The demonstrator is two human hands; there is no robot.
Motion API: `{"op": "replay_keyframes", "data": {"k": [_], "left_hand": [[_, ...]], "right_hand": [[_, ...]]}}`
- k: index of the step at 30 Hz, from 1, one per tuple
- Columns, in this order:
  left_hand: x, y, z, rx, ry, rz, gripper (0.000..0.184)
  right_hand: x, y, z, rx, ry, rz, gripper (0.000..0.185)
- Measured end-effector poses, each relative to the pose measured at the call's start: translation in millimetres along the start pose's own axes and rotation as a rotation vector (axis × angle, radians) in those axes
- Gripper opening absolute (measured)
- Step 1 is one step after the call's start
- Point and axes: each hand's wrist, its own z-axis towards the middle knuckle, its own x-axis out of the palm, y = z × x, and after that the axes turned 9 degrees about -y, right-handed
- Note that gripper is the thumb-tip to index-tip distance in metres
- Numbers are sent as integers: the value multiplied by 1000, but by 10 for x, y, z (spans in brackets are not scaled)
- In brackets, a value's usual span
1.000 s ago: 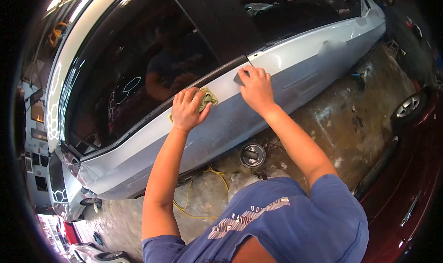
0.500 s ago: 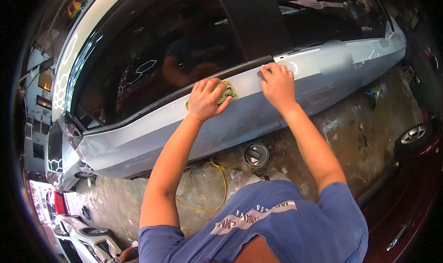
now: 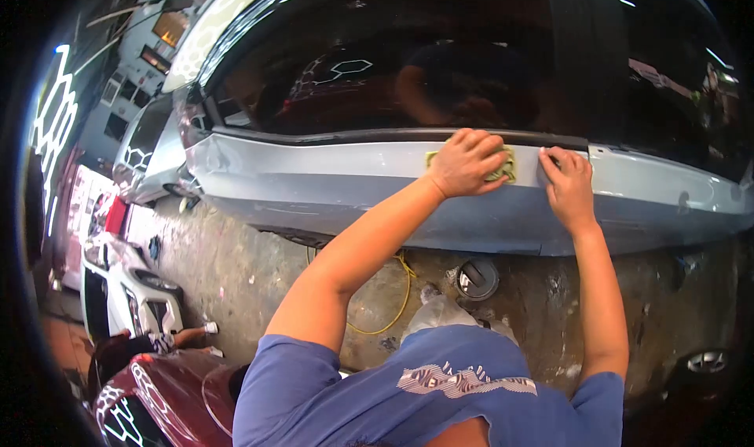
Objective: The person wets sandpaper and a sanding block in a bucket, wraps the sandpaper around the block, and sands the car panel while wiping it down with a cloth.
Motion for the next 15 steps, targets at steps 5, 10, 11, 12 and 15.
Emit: {"op": "replay_keyframes", "data": {"k": [5,10,11,12,15], "left_hand": [[-131,-100,-81,-125,82,-12,48],[-706,130,-575,-386,-8,113,45],[-837,229,-714,-433,-26,158,43],[-958,321,-863,-481,-44,203,41],[-1097,456,-1167,-665,-124,352,37]], "right_hand": [[-89,21,199,-178,90,-7,61],[-127,-97,123,-143,98,28,68],[-88,-59,138,-158,90,35,68],[-24,-24,139,-167,83,35,69],[220,161,171,-220,-20,33,70]]}}
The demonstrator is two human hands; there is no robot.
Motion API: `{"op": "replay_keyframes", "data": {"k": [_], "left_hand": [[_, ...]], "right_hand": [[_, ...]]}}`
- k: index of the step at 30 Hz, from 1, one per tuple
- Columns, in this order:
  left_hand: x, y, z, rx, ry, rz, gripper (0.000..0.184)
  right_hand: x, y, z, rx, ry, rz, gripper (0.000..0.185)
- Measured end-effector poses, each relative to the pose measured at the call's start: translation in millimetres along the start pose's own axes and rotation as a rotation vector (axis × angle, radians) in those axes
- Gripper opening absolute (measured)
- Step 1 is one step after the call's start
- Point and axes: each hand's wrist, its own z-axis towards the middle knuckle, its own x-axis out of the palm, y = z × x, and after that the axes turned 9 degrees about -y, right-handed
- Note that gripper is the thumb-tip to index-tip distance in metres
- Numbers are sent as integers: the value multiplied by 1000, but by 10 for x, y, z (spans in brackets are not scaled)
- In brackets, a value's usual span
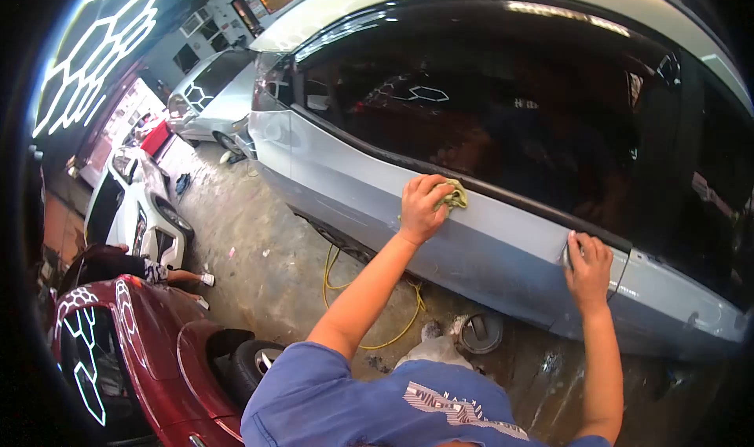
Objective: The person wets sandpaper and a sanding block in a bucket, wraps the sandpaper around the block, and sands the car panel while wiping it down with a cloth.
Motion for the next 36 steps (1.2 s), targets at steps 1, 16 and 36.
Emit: {"op": "replay_keyframes", "data": {"k": [1,16,36], "left_hand": [[-34,13,-12,-73,-35,40,36],[-79,5,205,-42,10,-98,29],[-1310,3052,367,45,-58,96,26]], "right_hand": [[47,76,59,-15,3,4,71],[676,1095,851,-77,18,64,65],[2008,3190,2253,-72,-56,101,61]]}}
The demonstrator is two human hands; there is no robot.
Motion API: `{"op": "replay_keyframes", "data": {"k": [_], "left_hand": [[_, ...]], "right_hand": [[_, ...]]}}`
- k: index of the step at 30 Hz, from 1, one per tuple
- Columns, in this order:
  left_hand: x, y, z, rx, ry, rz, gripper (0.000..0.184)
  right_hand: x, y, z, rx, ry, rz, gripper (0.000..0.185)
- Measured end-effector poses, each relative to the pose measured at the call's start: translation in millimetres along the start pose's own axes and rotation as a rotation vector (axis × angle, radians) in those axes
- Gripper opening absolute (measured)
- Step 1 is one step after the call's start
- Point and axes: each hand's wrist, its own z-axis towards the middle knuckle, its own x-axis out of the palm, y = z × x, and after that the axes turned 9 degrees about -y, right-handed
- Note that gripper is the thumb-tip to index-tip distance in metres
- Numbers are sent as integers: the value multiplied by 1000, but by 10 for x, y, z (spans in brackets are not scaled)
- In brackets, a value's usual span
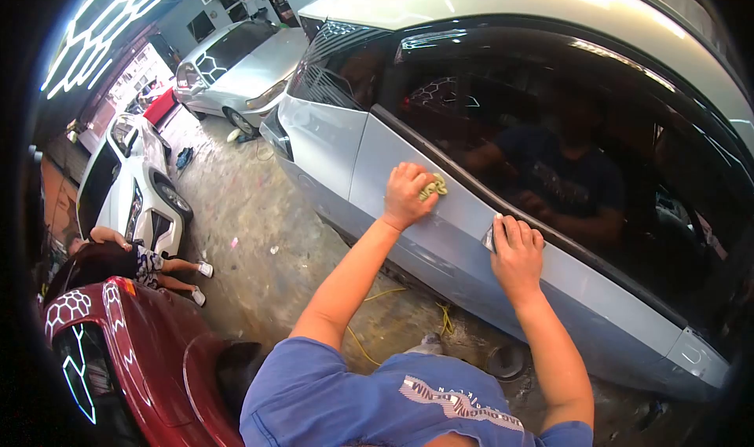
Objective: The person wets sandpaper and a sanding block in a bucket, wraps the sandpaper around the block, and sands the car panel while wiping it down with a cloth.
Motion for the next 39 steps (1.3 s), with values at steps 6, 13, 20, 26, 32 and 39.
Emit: {"op": "replay_keyframes", "data": {"k": [6,13,20,26,32,39], "left_hand": [[-215,761,-45,-179,-113,1,22],[-711,856,-1513,-444,-81,70,22],[-1724,69,-3852,-1005,212,280,24],[-2472,-785,-4872,-1515,679,435,36],[-2713,-1132,-5228,-1691,836,471,46],[-2381,-930,-5054,-1653,850,316,46]], "right_hand": [[242,472,405,92,-28,57,63],[615,936,804,139,-71,3,62],[907,1349,1376,145,-53,23,60],[1129,1615,1779,135,-99,2,56],[1142,1584,1819,135,-42,-17,53],[819,1229,1262,220,21,-2,54]]}}
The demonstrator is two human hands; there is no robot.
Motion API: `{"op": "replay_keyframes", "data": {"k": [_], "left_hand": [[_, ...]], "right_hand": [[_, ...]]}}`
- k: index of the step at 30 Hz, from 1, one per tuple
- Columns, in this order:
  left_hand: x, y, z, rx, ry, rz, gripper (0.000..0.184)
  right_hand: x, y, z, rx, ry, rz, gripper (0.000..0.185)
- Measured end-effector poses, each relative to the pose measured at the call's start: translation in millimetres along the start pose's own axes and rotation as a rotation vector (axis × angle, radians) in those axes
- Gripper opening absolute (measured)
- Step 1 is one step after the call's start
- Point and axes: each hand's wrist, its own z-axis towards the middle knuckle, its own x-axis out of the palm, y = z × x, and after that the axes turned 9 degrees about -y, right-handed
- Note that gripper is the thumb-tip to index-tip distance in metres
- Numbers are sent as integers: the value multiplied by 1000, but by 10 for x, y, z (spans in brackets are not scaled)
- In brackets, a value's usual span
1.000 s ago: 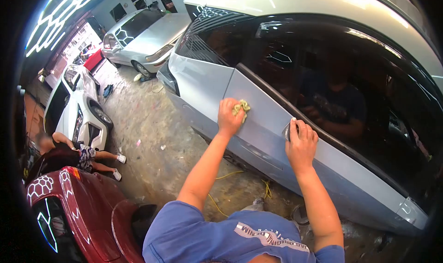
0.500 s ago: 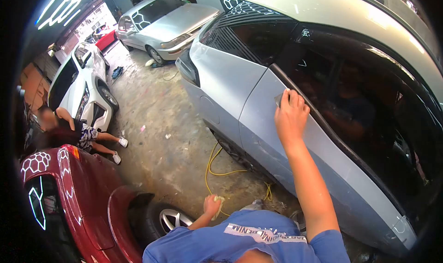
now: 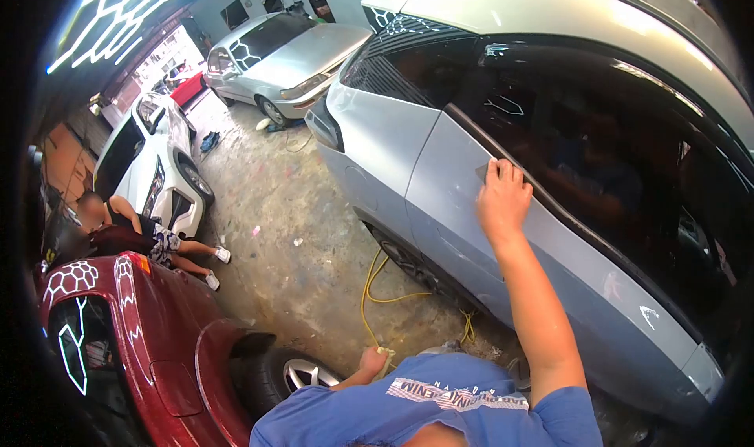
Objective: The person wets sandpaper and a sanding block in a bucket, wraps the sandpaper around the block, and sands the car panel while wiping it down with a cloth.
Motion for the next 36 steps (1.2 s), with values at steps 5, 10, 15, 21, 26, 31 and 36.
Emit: {"op": "replay_keyframes", "data": {"k": [5,10,15,21,26,31,36], "left_hand": [[-75,-475,52,101,-51,-25,58],[141,-607,57,177,-70,-1,57],[378,-701,-132,203,17,52,56],[706,-791,-641,300,8,217,53],[855,-928,-1017,413,86,54,47],[969,-1464,-1493,713,-6,-47,36],[904,-2566,-1928,1069,-51,-252,21]], "right_hand": [[-344,-385,-375,43,68,-57,52],[-708,-895,-789,17,86,-98,53],[-1207,-1408,-1073,-16,154,-141,54],[-1705,-2130,-1339,-81,148,-172,51],[-2091,-2727,-1597,-111,154,-198,53],[-2656,-3302,-1871,-112,132,-227,51],[-3075,-3937,-2246,-46,117,-273,51]]}}
